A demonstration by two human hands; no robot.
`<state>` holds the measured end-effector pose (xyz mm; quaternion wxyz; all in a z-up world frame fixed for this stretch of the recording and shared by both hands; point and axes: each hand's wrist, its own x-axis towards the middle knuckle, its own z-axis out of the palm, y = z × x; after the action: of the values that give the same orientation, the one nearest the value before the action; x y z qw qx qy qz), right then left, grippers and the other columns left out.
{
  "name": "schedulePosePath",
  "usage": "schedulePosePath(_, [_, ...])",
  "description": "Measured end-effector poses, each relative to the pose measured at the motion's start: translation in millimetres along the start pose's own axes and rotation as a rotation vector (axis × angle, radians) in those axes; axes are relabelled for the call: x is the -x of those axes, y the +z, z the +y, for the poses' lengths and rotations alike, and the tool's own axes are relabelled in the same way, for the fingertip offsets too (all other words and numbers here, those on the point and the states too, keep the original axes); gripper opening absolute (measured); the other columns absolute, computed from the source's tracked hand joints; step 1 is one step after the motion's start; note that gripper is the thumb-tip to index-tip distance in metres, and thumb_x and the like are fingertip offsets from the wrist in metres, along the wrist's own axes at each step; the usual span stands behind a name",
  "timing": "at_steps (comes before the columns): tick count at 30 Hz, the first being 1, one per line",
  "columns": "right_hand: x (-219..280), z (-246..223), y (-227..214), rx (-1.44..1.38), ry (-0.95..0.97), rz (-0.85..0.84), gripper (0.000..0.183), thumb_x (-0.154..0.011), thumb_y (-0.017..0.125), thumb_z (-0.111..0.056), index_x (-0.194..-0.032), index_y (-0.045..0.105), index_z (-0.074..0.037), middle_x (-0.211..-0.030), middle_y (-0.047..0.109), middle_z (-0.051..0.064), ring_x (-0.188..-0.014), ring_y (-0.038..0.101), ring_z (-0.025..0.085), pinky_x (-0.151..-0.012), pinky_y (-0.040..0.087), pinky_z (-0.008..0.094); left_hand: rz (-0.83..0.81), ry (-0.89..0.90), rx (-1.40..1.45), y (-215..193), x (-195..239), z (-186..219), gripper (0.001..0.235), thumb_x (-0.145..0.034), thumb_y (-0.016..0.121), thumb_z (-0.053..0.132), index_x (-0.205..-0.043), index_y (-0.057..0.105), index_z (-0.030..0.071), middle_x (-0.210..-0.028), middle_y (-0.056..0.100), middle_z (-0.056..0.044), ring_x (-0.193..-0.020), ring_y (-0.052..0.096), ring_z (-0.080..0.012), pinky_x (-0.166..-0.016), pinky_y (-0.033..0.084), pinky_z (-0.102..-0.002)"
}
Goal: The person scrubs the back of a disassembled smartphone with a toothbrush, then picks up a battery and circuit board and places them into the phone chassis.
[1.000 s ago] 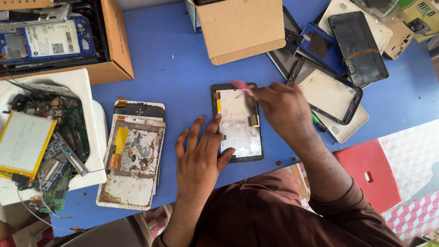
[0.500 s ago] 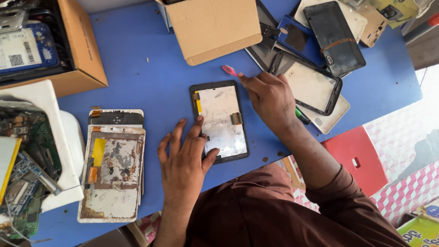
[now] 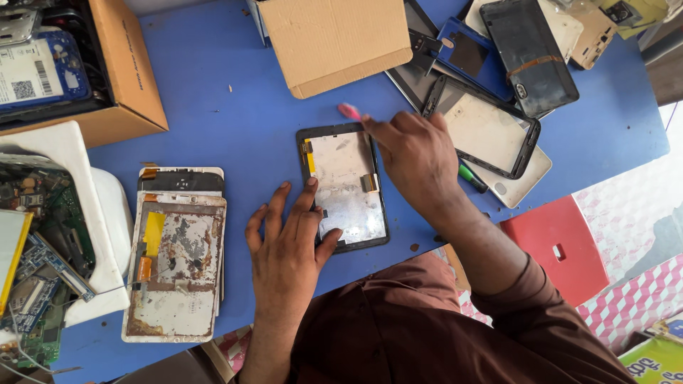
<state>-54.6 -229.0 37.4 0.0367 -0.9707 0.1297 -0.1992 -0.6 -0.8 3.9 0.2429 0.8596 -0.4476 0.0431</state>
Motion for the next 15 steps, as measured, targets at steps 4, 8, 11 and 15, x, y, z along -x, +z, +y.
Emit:
schedulePosePath(4, [6.0,0.0,-16.6,-0.089,0.044,-0.007,0.021,-0.097,0.072,-0.012,-0.117,0.079,-0.015,-0.077,0.062,0.001,-0.067,0.059,0.02,-0.068,0.039,0.038,0.004,-0.004,0.005,0.5,2.0,-0.2,0.038,-0.089,0.076,0.041,-0.103,0.068,0.007,-0.145,0.062,-0.002,-0.138,0.05,-0.0283,-0.113,0.032,-0.049])
schedulePosePath(8, [16.6,-4.3,-19.7,-0.086,0.032,-0.068,0.014,-0.098,0.073,-0.016,-0.111,0.078,-0.015,-0.074,0.06,0.001,-0.071,0.06,0.019,-0.071,0.04,0.038,0.001,0.001,-0.001,1.3,0.8,-2.3,0.039,-0.089,0.074,0.043,-0.103,0.068,0.007,-0.144,0.062,-0.003,-0.137,0.05,-0.0285,-0.113,0.032,-0.05])
schedulePosePath(11, [16.8,-5.9,-5.9,-0.079,0.026,-0.031,0.017,-0.097,0.072,-0.014,-0.112,0.079,-0.016,-0.073,0.059,0.003,-0.071,0.06,0.02,-0.072,0.04,0.038,-0.001,-0.006,-0.016,2.1,1.1,-1.6,0.037,-0.091,0.074,0.041,-0.103,0.068,0.007,-0.146,0.061,-0.004,-0.137,0.051,-0.0277,-0.112,0.033,-0.049])
schedulePosePath(15, [4.3,0.4,4.6,-0.06,0.018,0.005,0.011,-0.101,0.072,-0.014,-0.11,0.078,-0.014,-0.073,0.06,0.003,-0.064,0.057,0.02,-0.069,0.039,0.037,0.031,-0.028,-0.021,1.5,-0.4,-0.5,0.035,-0.093,0.073,0.04,-0.104,0.067,0.007,-0.148,0.06,-0.005,-0.138,0.052,-0.0261,-0.114,0.035,-0.05])
